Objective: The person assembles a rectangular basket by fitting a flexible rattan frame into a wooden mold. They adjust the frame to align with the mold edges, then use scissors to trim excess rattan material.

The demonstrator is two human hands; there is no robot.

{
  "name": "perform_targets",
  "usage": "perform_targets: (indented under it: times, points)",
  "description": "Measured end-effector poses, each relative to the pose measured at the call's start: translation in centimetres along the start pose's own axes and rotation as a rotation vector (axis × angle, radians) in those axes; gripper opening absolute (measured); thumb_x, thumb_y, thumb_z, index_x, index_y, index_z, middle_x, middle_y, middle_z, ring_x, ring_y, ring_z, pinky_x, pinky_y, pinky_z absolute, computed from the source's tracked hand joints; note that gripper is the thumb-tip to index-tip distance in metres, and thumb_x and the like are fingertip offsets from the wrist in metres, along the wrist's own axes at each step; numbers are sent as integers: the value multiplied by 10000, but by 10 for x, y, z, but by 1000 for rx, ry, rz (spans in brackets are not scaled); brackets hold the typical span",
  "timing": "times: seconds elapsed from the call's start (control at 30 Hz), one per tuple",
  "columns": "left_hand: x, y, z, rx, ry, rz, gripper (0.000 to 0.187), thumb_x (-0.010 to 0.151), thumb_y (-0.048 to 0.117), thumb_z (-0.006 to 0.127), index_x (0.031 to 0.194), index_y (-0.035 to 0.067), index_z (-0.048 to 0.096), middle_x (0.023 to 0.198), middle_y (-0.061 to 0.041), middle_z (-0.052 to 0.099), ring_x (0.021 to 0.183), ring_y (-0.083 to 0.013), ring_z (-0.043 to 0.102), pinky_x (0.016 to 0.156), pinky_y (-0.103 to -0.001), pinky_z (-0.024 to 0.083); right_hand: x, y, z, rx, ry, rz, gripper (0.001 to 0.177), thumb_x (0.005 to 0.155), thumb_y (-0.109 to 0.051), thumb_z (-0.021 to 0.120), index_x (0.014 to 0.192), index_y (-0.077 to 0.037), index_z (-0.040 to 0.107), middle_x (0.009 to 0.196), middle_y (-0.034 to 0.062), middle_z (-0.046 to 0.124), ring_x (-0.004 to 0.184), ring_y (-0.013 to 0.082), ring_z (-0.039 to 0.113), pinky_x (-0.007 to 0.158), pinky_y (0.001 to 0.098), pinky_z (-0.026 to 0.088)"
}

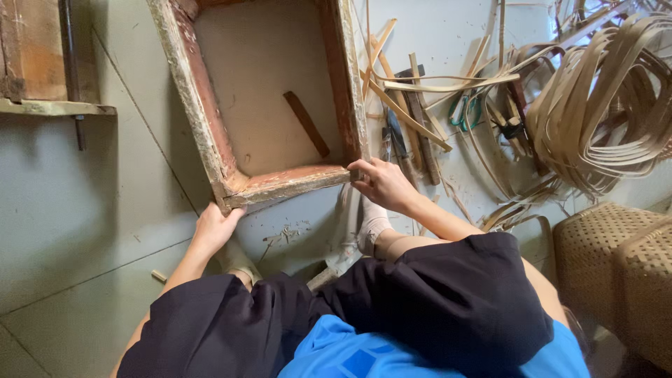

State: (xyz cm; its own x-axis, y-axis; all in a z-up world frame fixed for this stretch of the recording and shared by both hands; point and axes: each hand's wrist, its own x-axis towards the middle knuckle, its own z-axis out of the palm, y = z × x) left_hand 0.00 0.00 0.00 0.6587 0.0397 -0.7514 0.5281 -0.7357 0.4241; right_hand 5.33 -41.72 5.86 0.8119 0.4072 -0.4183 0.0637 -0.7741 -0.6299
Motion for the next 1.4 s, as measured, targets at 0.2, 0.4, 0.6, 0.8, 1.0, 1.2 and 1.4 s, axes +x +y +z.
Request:
perform_targets:
  times: [0.2,0.4,0.6,0.8,1.0,1.2,1.4]
  points:
    - [-27,-19,-1,-81,-132,8,429,828,336,731,1106,10,712,873,-178,729,802,-271,668,773,-399,536,-13,1,-4,104,-96,-242,495,846,-228,796,1280,-65,623,997,183,714,792,299,720,701,422,592]
    - [-63,-37,8,-129,-502,-27,487,864,311,806,1154,-65,692,865,-181,698,763,-204,513,662,-411,487,-34,-3,-13,199,-460,-133,491,879,-269,755,1316,-93,615,888,154,772,749,257,777,712,402,614]
    - [-60,-11,-21,-337,-624,250,671,805,418,812,1250,-32,588,1163,-93,721,987,-182,649,814,-351,555,-16,-23,-42,75,-724,-26,539,899,-348,747,1382,-158,599,881,197,800,796,292,741,771,405,570]
    - [52,71,-157,749,-284,451,310,798,404,749,929,125,780,899,-126,765,840,-306,745,807,-448,602,87,1,-82,-16,-494,-314,230,940,-193,633,1143,-153,734,1096,60,766,858,201,729,731,353,587]
    - [174,232,-180,618,426,1050,795,711,438,866,1338,25,606,1278,-214,657,1168,-403,604,994,-531,481,227,10,-120,-207,362,-214,670,941,-206,762,1486,-58,400,1378,240,545,1221,378,583,1025,458,503]
    - [240,292,-115,496,117,819,680,806,384,851,1405,195,590,1262,-152,686,1145,-371,640,950,-472,514,229,24,-63,177,516,32,1069,865,-156,801,1617,-6,56,1620,306,245,1450,486,345,1167,515,328]
    - [248,291,-107,401,80,782,470,865,299,811,1304,189,683,1186,-95,735,1079,-320,693,931,-455,538,222,40,-47,268,480,77,948,822,-5,684,1601,-60,147,1456,324,509,1345,497,519,1141,472,436]
